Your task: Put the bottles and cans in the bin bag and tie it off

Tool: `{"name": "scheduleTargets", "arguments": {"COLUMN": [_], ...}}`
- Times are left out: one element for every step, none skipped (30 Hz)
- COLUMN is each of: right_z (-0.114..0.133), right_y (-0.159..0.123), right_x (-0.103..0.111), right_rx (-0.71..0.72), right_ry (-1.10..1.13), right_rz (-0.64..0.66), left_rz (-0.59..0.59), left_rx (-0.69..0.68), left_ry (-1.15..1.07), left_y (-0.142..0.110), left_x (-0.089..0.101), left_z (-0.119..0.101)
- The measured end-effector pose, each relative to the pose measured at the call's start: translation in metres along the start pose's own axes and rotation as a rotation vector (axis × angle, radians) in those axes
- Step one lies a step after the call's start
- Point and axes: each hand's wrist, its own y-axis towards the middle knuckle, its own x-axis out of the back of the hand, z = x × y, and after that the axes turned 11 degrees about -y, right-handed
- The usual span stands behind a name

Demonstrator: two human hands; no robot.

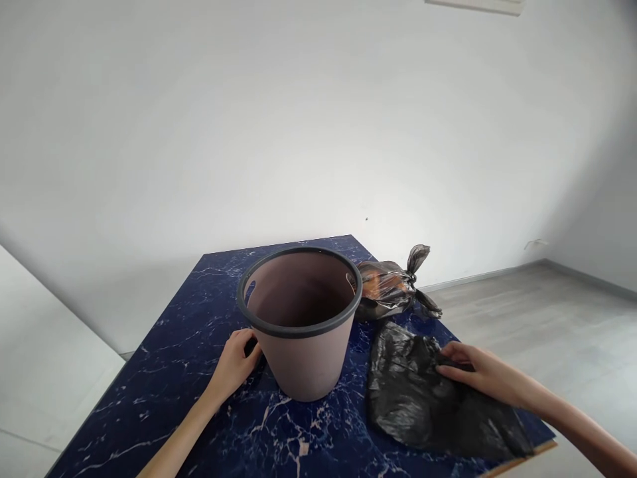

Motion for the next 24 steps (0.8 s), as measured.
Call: {"name": "scheduleTargets", "arguments": {"right_z": [0.009, 0.019, 0.028, 0.037, 0.045, 0.053, 0.059, 0.065, 0.070, 0.073, 0.076, 0.077, 0.078, 0.078, 0.077, 0.077, 0.076, 0.076, 0.076, 0.075, 0.075, 0.075, 0.074, 0.073], "right_y": [-0.005, -0.010, -0.014, -0.018, -0.021, -0.024, -0.026, -0.028, -0.028, -0.028, -0.027, -0.024, -0.021, -0.018, -0.014, -0.010, -0.007, -0.004, -0.002, -0.001, -0.001, -0.001, -0.001, -0.002], "right_x": [-0.003, -0.006, -0.009, -0.013, -0.016, -0.019, -0.023, -0.027, -0.031, -0.035, -0.039, -0.043, -0.047, -0.050, -0.052, -0.055, -0.056, -0.058, -0.059, -0.060, -0.061, -0.063, -0.064, -0.066], "right_rx": [0.033, 0.062, 0.081, 0.089, 0.092, 0.089, 0.080, 0.069, 0.062, 0.061, 0.069, 0.084, 0.106, 0.129, 0.149, 0.167, 0.178, 0.187, 0.194, 0.198, 0.198, 0.195, 0.192, 0.188], "right_ry": [0.046, 0.085, 0.122, 0.161, 0.206, 0.254, 0.302, 0.347, 0.385, 0.411, 0.424, 0.423, 0.412, 0.397, 0.380, 0.364, 0.352, 0.341, 0.330, 0.319, 0.308, 0.297, 0.285, 0.274], "right_rz": [0.007, 0.000, -0.019, -0.038, -0.048, -0.047, -0.039, -0.024, -0.010, 0.000, 0.003, 0.002, 0.000, -0.004, -0.008, -0.010, -0.014, -0.018, -0.022, -0.027, -0.034, -0.043, -0.046, -0.044], "left_rz": [0.000, 0.000, 0.000, 0.002, 0.007, 0.012, 0.016, 0.019, 0.020, 0.021, 0.022, 0.023, 0.019, 0.008, -0.007, -0.025, -0.042, -0.057, -0.068, -0.076, -0.084, -0.093, -0.107, -0.124], "left_rx": [-0.001, -0.001, -0.001, -0.001, -0.002, -0.006, -0.010, -0.013, -0.013, -0.011, -0.006, 0.000, 0.005, 0.008, 0.010, 0.012, 0.015, 0.022, 0.030, 0.040, 0.049, 0.056, 0.061, 0.064], "left_ry": [0.002, 0.006, 0.010, 0.013, 0.015, 0.015, 0.015, 0.013, 0.010, 0.006, 0.000, -0.009, -0.020, -0.030, -0.039, -0.045, -0.048, -0.049, -0.047, -0.044, -0.040, -0.034, -0.026, -0.016], "left_y": [0.001, 0.001, 0.001, 0.002, 0.002, 0.002, 0.002, 0.002, 0.002, 0.002, 0.001, 0.001, 0.000, 0.000, 0.000, 0.000, 0.000, 0.000, 0.000, 0.000, 0.000, -0.001, -0.003, -0.004], "left_x": [0.000, 0.000, 0.000, 0.000, 0.000, 0.000, 0.000, 0.000, 0.001, 0.001, 0.002, 0.002, 0.002, 0.003, 0.002, 0.002, 0.002, 0.001, 0.001, 0.000, 0.000, 0.000, 0.001, 0.001], "left_z": [0.001, 0.001, 0.001, 0.001, 0.000, -0.001, -0.002, -0.003, -0.005, -0.007, -0.008, -0.010, -0.011, -0.011, -0.011, -0.010, -0.008, -0.006, -0.003, 0.000, 0.003, 0.005, 0.007, 0.007]}}
